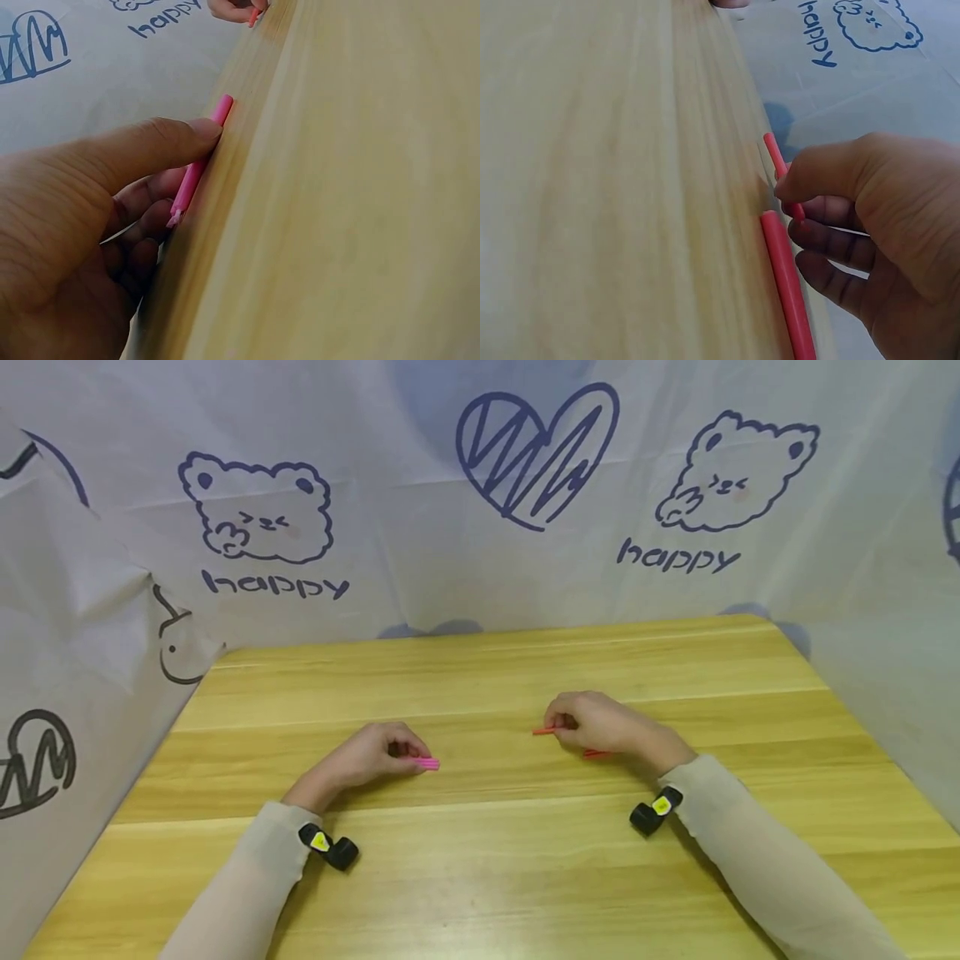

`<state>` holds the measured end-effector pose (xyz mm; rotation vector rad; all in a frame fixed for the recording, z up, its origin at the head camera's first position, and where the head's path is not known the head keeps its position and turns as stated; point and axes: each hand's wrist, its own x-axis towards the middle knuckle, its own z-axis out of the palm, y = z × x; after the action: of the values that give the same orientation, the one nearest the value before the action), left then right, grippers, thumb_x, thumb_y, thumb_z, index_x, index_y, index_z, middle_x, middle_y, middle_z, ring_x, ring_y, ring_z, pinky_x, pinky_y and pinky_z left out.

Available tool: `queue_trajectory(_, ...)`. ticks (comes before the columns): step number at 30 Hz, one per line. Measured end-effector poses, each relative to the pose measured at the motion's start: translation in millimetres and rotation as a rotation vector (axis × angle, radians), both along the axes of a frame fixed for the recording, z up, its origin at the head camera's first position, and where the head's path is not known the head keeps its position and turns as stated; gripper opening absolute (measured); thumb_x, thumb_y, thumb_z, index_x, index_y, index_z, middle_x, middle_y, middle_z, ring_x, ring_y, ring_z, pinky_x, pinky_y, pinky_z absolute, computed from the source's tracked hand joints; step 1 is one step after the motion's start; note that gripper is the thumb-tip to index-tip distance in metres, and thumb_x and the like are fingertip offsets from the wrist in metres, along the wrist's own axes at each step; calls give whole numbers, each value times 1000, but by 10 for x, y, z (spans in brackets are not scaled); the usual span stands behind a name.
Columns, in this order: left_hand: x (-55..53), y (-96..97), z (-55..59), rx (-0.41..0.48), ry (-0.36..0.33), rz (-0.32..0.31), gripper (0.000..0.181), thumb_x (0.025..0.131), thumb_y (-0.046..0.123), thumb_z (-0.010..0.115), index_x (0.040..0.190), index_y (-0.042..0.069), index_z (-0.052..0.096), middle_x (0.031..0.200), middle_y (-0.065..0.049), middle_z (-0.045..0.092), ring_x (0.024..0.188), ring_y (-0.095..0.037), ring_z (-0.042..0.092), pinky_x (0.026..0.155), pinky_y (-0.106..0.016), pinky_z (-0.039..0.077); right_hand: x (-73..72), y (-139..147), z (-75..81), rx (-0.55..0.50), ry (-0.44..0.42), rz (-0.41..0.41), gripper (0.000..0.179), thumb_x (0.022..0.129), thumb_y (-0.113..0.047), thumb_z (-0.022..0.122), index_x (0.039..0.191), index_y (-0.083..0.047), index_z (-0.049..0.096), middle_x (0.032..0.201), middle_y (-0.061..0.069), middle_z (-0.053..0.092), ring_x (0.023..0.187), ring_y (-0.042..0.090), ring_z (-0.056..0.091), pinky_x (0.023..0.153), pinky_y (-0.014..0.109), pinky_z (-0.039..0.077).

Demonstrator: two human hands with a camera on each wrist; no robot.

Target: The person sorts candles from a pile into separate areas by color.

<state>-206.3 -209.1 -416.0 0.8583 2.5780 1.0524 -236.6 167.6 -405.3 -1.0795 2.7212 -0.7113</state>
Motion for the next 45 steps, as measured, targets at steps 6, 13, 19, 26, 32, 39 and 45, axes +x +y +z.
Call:
queue_trajectory(6, -4, 13, 8, 5, 2, 3, 14, 86, 16, 77, 101, 17, 76, 92, 7, 65, 82, -15, 56, 71, -28, 47, -22, 37, 31, -12, 18, 12, 10, 91, -11, 67, 99, -14, 71, 87, -8, 60, 75, 10, 52, 70, 30, 46)
queue_trajectory(13, -4, 2, -26, 6, -7, 16, 15, 86, 16, 77, 100, 17, 75, 93, 8, 66, 84, -14, 57, 73, -28, 48, 12, 83, 39, -4, 9, 7, 11, 93, -15, 67, 103, -15, 73, 93, -8, 62, 77, 12, 53, 73, 32, 46)
queue_trajectory(19, 1, -9, -33, 19, -22, 26, 14, 86, 19, 77, 100, 18, 75, 95, 7, 66, 84, -14, 57, 72, -27, 48, 40, 168, 64, -35, 4, -8, 11, 93, -16, 68, 103, -15, 74, 94, -8, 64, 79, 12, 54, 73, 33, 46)
queue_trajectory(26, 6, 1, -32, 22, -37, 40, 14, 86, 18, 77, 100, 17, 75, 95, 5, 66, 82, -15, 56, 69, -26, 47, 63, 264, 89, -53, -28, -23, 13, 94, -16, 67, 104, -14, 74, 95, -7, 64, 80, 12, 54, 74, 32, 47)
queue_trajectory(32, 6, 2, -41, 38, -25, 27, 13, 86, 22, 77, 98, 18, 76, 92, 6, 64, 83, -14, 57, 72, -27, 48, 84, 331, 78, -54, -31, -51, 13, 94, -16, 67, 105, -15, 74, 94, -7, 64, 78, 11, 54, 70, 31, 47)
queue_trajectory(39, 1, -6, -59, 39, -25, 33, 13, 86, 22, 78, 98, 19, 75, 92, 6, 64, 83, -14, 57, 71, -27, 47, 120, 390, 57, -59, -10, -63, 14, 94, -14, 67, 106, -14, 75, 92, -7, 65, 77, 11, 54, 70, 32, 47)
queue_trajectory(45, -6, -8, -49, 18, -18, 43, 15, 85, 17, 78, 100, 17, 75, 92, 7, 66, 82, -14, 57, 70, -27, 48, 157, 447, 40, -84, -12, -82, 13, 94, -14, 67, 105, -14, 75, 92, -7, 65, 78, 11, 53, 70, 32, 46)
